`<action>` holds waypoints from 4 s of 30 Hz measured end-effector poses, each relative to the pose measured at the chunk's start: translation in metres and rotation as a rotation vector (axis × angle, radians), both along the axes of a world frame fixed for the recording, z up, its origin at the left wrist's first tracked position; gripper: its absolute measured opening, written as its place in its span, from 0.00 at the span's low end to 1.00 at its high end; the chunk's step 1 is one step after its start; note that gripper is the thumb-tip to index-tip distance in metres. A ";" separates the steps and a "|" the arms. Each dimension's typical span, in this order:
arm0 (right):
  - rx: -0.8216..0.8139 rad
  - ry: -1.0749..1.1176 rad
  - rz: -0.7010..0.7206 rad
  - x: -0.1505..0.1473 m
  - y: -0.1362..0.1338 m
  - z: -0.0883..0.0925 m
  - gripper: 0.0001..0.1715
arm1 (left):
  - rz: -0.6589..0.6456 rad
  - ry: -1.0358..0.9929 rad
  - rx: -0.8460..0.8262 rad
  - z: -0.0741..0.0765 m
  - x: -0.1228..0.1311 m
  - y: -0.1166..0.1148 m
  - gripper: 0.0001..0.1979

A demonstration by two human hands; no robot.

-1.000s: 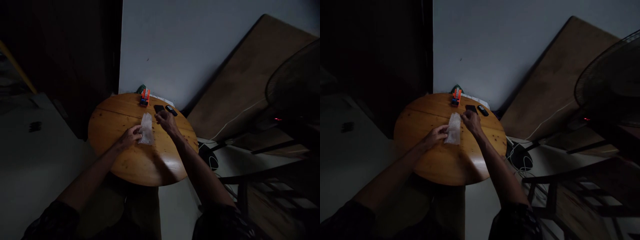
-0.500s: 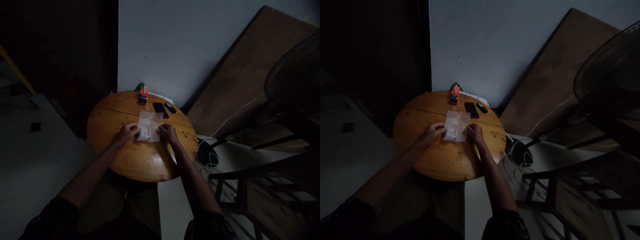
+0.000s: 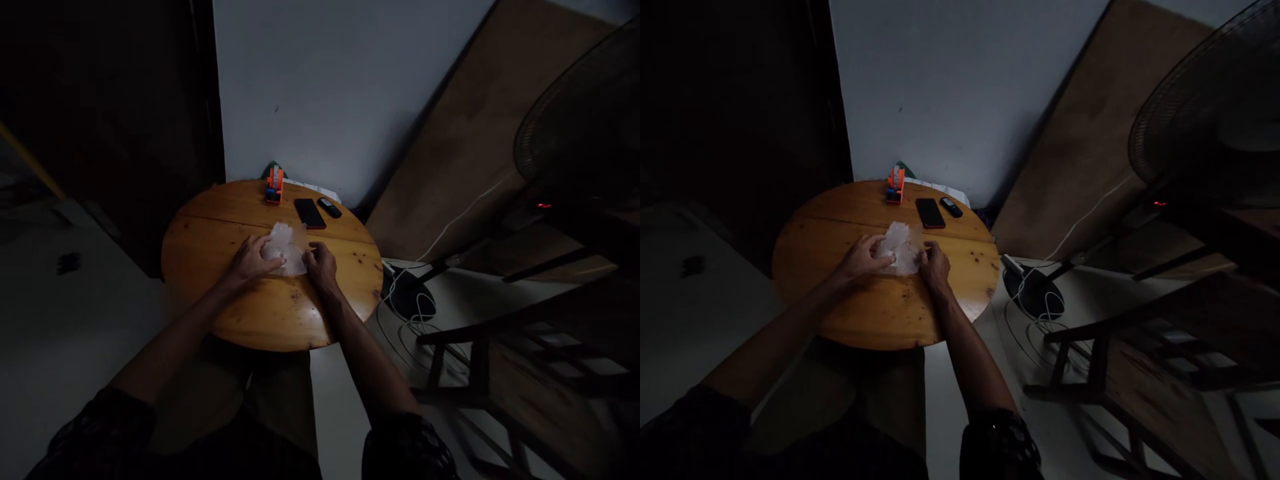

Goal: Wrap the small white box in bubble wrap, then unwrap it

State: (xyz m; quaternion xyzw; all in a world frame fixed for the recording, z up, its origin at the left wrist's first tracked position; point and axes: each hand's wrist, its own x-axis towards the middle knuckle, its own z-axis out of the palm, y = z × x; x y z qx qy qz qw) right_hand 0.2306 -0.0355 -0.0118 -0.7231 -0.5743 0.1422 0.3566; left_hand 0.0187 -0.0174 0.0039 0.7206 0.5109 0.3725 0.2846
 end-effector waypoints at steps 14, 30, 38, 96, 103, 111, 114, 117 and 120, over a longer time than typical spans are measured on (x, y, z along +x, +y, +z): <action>-0.014 -0.073 -0.007 -0.004 -0.003 0.003 0.21 | 0.249 0.053 -0.193 -0.002 -0.054 0.029 0.13; -0.051 -0.093 -0.029 -0.006 -0.005 0.006 0.23 | -0.258 0.547 -0.010 0.036 -0.023 0.021 0.31; -0.054 -0.093 -0.022 -0.006 -0.004 0.007 0.22 | -0.520 0.714 0.364 0.034 -0.037 -0.045 0.13; -0.035 -0.257 -0.100 -0.018 0.005 0.003 0.20 | -0.362 0.707 -0.089 0.011 -0.034 -0.009 0.61; -0.029 -0.223 -0.097 -0.014 0.005 0.005 0.19 | -0.358 0.699 -0.086 0.008 -0.034 -0.011 0.61; 0.054 -0.023 -0.080 -0.009 0.002 0.005 0.19 | -0.300 0.647 -0.059 -0.003 -0.034 -0.017 0.60; 0.099 0.041 -0.080 -0.005 0.003 0.004 0.20 | -0.308 0.639 -0.053 -0.008 -0.034 -0.015 0.59; 0.134 0.074 -0.093 0.000 0.001 0.003 0.22 | -0.315 0.638 -0.054 -0.010 -0.034 -0.016 0.59; 0.193 0.097 -0.070 -0.001 -0.007 0.001 0.23 | -0.312 0.631 -0.022 -0.010 -0.033 -0.020 0.56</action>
